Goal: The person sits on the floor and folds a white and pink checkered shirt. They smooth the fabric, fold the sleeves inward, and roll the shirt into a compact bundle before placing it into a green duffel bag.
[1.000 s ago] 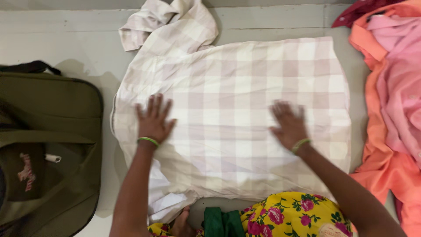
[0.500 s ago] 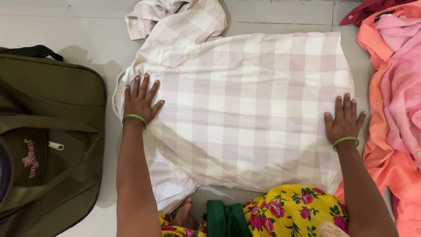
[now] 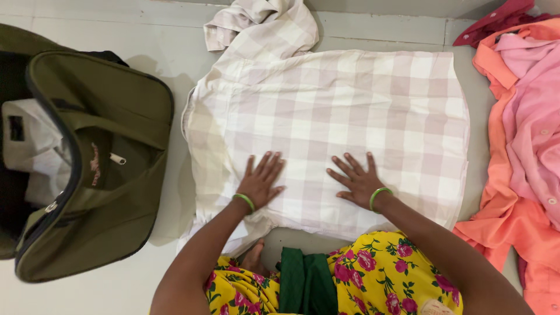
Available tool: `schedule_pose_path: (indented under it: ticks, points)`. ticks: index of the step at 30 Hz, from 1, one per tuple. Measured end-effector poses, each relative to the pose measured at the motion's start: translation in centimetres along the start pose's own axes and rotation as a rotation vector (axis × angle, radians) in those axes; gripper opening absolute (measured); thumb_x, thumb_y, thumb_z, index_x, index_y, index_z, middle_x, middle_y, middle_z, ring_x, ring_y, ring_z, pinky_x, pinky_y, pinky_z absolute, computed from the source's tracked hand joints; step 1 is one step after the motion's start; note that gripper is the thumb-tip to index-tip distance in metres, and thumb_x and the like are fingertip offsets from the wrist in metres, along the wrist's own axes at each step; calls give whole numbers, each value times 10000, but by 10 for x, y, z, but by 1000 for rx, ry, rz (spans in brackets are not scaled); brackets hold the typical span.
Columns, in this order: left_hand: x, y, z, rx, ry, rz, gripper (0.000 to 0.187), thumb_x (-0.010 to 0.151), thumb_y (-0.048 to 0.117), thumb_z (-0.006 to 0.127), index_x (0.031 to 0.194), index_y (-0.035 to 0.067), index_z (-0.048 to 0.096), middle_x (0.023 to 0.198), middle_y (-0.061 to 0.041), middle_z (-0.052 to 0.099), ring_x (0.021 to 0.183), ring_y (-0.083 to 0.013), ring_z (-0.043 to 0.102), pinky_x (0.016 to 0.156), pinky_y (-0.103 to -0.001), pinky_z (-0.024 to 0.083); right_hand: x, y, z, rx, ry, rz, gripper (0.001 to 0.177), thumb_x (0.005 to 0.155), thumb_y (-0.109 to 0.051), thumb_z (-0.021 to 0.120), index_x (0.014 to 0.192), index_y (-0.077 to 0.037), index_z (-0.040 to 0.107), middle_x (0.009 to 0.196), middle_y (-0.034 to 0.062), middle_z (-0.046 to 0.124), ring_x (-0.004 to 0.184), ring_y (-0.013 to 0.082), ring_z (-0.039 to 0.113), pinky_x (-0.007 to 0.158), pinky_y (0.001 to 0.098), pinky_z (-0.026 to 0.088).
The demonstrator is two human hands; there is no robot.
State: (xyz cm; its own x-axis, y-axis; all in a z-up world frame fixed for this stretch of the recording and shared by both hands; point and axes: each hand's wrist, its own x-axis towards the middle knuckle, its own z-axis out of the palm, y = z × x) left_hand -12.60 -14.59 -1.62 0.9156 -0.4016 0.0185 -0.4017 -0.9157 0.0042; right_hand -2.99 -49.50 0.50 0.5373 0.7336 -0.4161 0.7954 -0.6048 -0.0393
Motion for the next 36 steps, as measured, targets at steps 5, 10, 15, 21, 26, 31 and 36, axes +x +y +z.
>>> schedule_pose_path:
  ticks: [5,10,15,21,26,31,36]
  points:
    - [-68,-78,-20,80,-530,-318,859,1003,678,287,1661,169,73,1728,-57,-34,1593,-217,-24,1222,-642,13,-56,76,38,62,156,130,878,871,-682,423,1621,-311,157,1681,-3,23,1533,258,46,1121,753,-29]
    - [-155,-134,-31,-6,-322,-469,913,887,678,425,1605,219,97,1688,-72,3,1545,-285,1,1215,-531,53,-162,133,110,143,182,596,879,855,-704,347,1616,-332,113,1703,-24,-25,1534,288,20,1077,789,-3]
    - [-148,-125,-45,202,-520,-463,754,980,474,447,1622,160,206,1735,-76,89,1600,-238,65,1257,-508,123,-182,132,117,135,203,714,851,877,-717,323,1599,-314,121,1697,1,-30,1530,339,5,1074,788,22]
    - [-54,-70,-53,75,-375,-244,670,1023,314,410,1625,86,221,1693,-124,118,1558,-303,100,1236,-557,140,-96,70,39,22,14,269,833,902,-652,465,1600,-341,135,1721,-23,-5,1568,279,64,1147,762,108]
    - [-9,-1,-58,-56,-555,-214,950,934,632,510,1657,224,47,1731,-63,-81,1589,-294,-32,1242,-580,107,-69,23,-15,-135,-268,91,841,937,-681,454,1614,-426,24,1720,-65,-101,1585,285,-13,1150,743,109]
    - [-45,-14,-74,42,-728,-231,1087,880,778,506,1654,244,-38,1728,-11,-140,1589,-286,-72,1209,-673,102,-121,56,-5,-197,-389,172,941,897,-758,478,1619,-421,-22,1731,-42,-145,1601,276,-44,1161,738,76]
    - [-109,-68,-89,276,-881,-308,1070,884,775,518,1658,286,-37,1742,37,-126,1595,-235,-67,1195,-694,64,-217,100,79,10,-212,502,1040,779,-849,453,1598,-400,-3,1714,-27,-114,1559,274,-4,1140,745,74]
